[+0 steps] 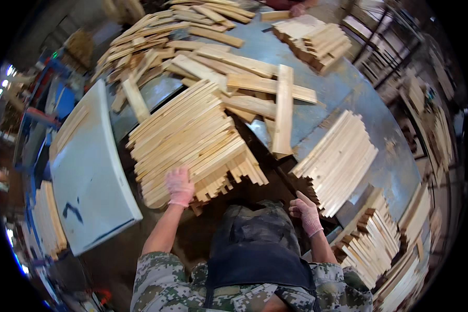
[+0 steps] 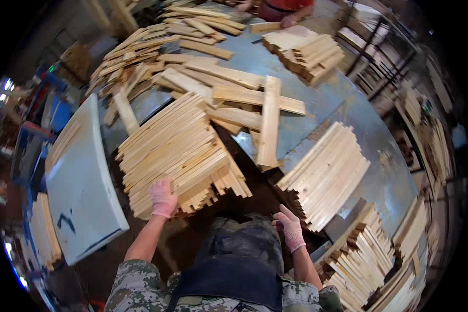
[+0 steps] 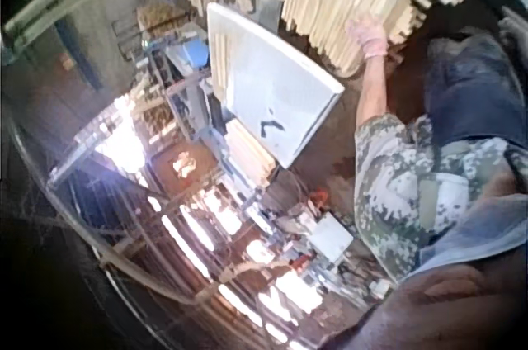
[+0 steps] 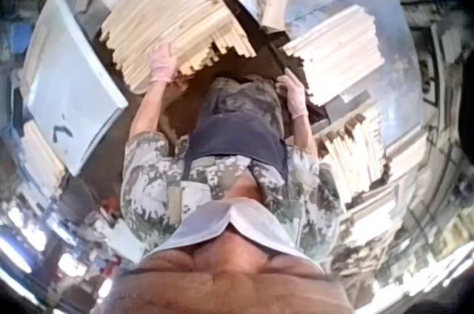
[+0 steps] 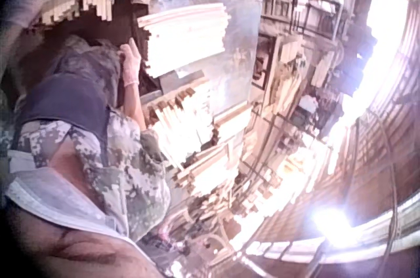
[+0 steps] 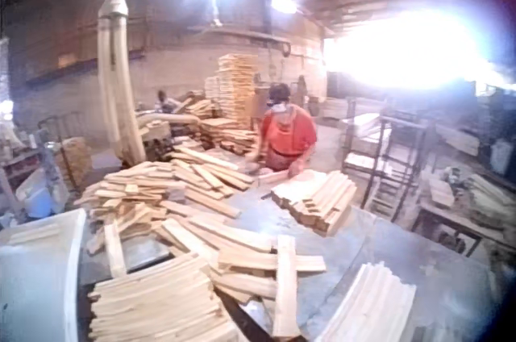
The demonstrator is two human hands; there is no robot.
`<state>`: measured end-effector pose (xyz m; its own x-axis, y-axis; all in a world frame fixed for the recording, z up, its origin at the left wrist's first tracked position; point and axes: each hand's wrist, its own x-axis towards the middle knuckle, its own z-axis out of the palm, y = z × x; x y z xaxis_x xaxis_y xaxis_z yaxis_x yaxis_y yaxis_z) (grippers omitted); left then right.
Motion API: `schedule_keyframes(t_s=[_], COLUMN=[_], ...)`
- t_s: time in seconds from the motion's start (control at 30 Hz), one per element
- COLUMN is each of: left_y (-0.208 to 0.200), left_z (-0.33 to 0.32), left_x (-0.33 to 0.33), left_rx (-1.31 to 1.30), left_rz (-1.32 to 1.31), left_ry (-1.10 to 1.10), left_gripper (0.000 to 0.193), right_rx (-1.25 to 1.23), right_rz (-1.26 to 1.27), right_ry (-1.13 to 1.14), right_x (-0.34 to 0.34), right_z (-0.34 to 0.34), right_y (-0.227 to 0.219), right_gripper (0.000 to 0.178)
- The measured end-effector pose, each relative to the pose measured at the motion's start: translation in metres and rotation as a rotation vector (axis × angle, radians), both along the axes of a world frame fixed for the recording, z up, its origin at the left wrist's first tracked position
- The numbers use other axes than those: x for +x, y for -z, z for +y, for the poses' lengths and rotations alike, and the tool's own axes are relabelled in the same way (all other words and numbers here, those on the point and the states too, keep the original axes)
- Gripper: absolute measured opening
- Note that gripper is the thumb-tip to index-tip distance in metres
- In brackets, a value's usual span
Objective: The person repeatedly picks up stacks of light-colored wooden planks from a conveyor belt and places them onto a metal table. They align and arrange the planks into neat piles, occasionally moving between the conveyor and the table. Other workers are visible in the background handling similar materials.
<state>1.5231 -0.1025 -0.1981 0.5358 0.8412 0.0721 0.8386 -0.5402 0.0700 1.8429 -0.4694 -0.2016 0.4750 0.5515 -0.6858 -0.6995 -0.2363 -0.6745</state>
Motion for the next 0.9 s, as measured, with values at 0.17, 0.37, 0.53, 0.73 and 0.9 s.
schedule_keyframes(t_s=[0.17, 0.37, 0.53, 0.73, 0.9], left_y=[0.020, 0.009, -0.033, 0.078, 0.176], left_z=[0.003, -0.015, -0.056, -0.096, -0.118], left_x=[-0.012, 0.042, 0.224, 0.466, 0.567], left_rx=[-0.017, 0.018, -0.481, -0.768, -0.649], left_rz=[-0.080, -0.308, -0.548, -0.201, 0.194], left_ry=[0.101, 0.134, 0.420, 0.592, 0.545], left_gripper=[0.049, 0.066, 0.068, 0.085, 0.091], right_rx=[-0.077, -0.073, -0.264, -0.662, -0.666], right_rz=[-0.009, -0.136, -0.578, -0.645, -0.343], right_ry=[0.089, 0.446, 0.696, 0.495, 0.388], right_x=[0.001, 0.050, 0.139, 0.255, 0.308], right_z=[-0.011, -0.053, -0.121, -0.149, -0.141], right_y=[-0.004, 0.005, 0.073, 0.130, 0.171], right_gripper=[0.068, 0.064, 0.067, 0.071, 0.073])
